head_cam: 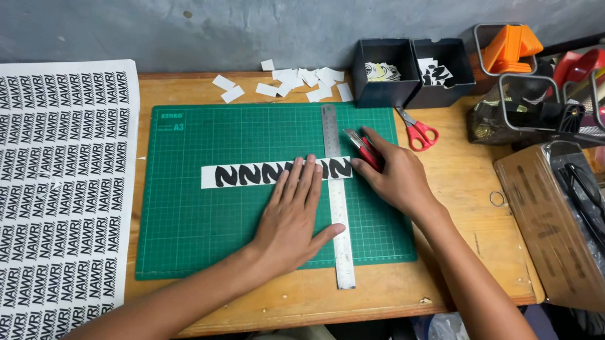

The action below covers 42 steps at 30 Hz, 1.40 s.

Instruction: The person uses a metal ruler and a red utility knife to cut a printed sheet of paper on a green cutting mat. They repeatedly align the ruler, slice along its edge to separate individual letter stickers, and place the cut pieces into a nearby container.

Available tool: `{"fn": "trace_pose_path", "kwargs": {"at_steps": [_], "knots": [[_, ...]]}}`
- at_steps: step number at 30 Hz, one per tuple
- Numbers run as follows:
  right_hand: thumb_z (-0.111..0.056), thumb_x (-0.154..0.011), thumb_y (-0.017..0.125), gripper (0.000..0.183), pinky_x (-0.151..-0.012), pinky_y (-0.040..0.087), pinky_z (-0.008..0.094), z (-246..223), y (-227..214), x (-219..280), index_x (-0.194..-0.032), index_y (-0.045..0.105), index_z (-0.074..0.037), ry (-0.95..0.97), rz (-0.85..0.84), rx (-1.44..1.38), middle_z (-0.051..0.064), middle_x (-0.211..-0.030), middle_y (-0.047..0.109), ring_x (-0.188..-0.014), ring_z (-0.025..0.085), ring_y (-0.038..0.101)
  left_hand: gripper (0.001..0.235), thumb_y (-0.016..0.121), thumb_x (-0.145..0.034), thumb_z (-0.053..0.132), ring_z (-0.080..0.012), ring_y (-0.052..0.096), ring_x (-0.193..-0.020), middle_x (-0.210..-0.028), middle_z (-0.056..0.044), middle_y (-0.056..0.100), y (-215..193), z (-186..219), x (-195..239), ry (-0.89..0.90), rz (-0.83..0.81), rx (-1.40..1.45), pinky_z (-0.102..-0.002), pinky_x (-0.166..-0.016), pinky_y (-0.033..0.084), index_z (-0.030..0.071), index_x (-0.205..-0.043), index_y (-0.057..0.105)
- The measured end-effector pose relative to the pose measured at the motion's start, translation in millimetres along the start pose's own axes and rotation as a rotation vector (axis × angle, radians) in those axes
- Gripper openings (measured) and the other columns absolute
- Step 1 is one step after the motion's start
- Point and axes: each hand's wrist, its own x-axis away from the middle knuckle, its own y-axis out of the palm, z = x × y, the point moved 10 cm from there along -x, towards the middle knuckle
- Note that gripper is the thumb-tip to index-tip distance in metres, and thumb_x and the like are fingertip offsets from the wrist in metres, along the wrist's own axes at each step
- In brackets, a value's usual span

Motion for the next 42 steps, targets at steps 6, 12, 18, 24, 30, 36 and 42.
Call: {"fn": "trace_pose_path", "kwargs": {"at_steps": [6, 12, 18, 24, 30, 36, 42], "knots": [[-0.043, -0.101, 0.080, 0.065, -0.103, 0.060, 0.060, 9, 6, 0, -0.163, 0.069, -0.027, 0.050, 0.068, -0.005, 0.016, -0.121, 0.085, -0.121, 0.045, 0.077, 0.092, 0.049, -0.117, 0.062, -0.0527, 0.030, -0.170, -0.179, -0.036, 0.036, -2, -3, -9, 0.009, 0.057, -0.030, -0.076, -0.132, 0.016, -0.009, -0.174, 0.036], [-0.029, -0.098, 0.089, 0.063, -0.098, 0.062, 0.058, 10, -1, 4, -0.158, 0.073, -0.022, -0.072, 0.195, -0.181, 0.021, -0.123, 0.084, -0.120, 0.047, 0.077, 0.075, 0.085, -0.094, 0.019, -0.0273, 0.070, -0.107, -0.117, -0.006, 0.071, -14, -26, -47, 0.087, 0.146, -0.193, -0.062, -0.108, 0.045, 0.011, -0.164, 0.060], [-0.022, -0.095, 0.092, 0.068, -0.094, 0.063, 0.054, -1, -1, 11, -0.160, 0.072, -0.020, -0.127, 0.193, -0.286, 0.021, -0.114, 0.082, -0.117, 0.043, 0.079, 0.080, 0.094, -0.083, 0.023, -0.0282, 0.064, -0.102, -0.111, -0.002, 0.065, 1, -56, -74, -0.044, 0.000, -0.076, -0.052, -0.091, 0.047, 0.015, -0.158, 0.064], [-0.014, -0.096, 0.091, 0.070, -0.060, 0.060, 0.025, -6, 14, 8, -0.161, 0.069, -0.021, -0.038, 0.089, -0.641, 0.010, -0.112, 0.088, -0.073, 0.012, 0.071, 0.022, 0.079, -0.096, 0.008, -0.0375, 0.076, -0.080, -0.089, -0.007, 0.070, -74, -61, -83, -0.081, 0.119, 0.389, -0.049, -0.075, 0.059, 0.015, -0.115, 0.086], [-0.005, -0.093, 0.090, 0.065, -0.031, 0.045, 0.021, -23, 30, 15, -0.154, 0.069, -0.005, 0.001, 0.031, -0.930, 0.020, -0.107, 0.087, -0.042, 0.011, 0.061, 0.018, 0.080, -0.097, 0.007, -0.0218, 0.074, -0.052, -0.083, -0.004, 0.074, -96, -70, -85, -0.088, 0.288, 0.702, -0.035, -0.055, 0.057, 0.009, -0.114, 0.083], [-0.006, -0.097, 0.088, 0.057, -0.031, 0.044, 0.023, -4, 28, 12, -0.151, 0.072, -0.004, 0.020, 0.122, -0.958, 0.019, -0.100, 0.084, -0.041, 0.014, 0.061, 0.016, 0.078, -0.098, 0.009, -0.0261, 0.074, -0.062, -0.085, -0.007, 0.081, -83, -70, -84, -0.103, 0.240, 0.612, -0.039, -0.059, 0.058, 0.011, -0.113, 0.084], [-0.012, -0.089, 0.098, 0.073, -0.065, 0.061, 0.039, -1, 15, 13, -0.157, 0.073, -0.015, -0.096, 0.214, -0.416, 0.016, -0.102, 0.085, -0.073, 0.028, 0.081, 0.021, 0.067, -0.108, 0.010, -0.0419, 0.083, -0.085, -0.098, -0.013, 0.077, -66, -90, -78, -0.232, 0.063, 0.189, -0.055, -0.075, 0.066, 0.010, -0.123, 0.082]]}}
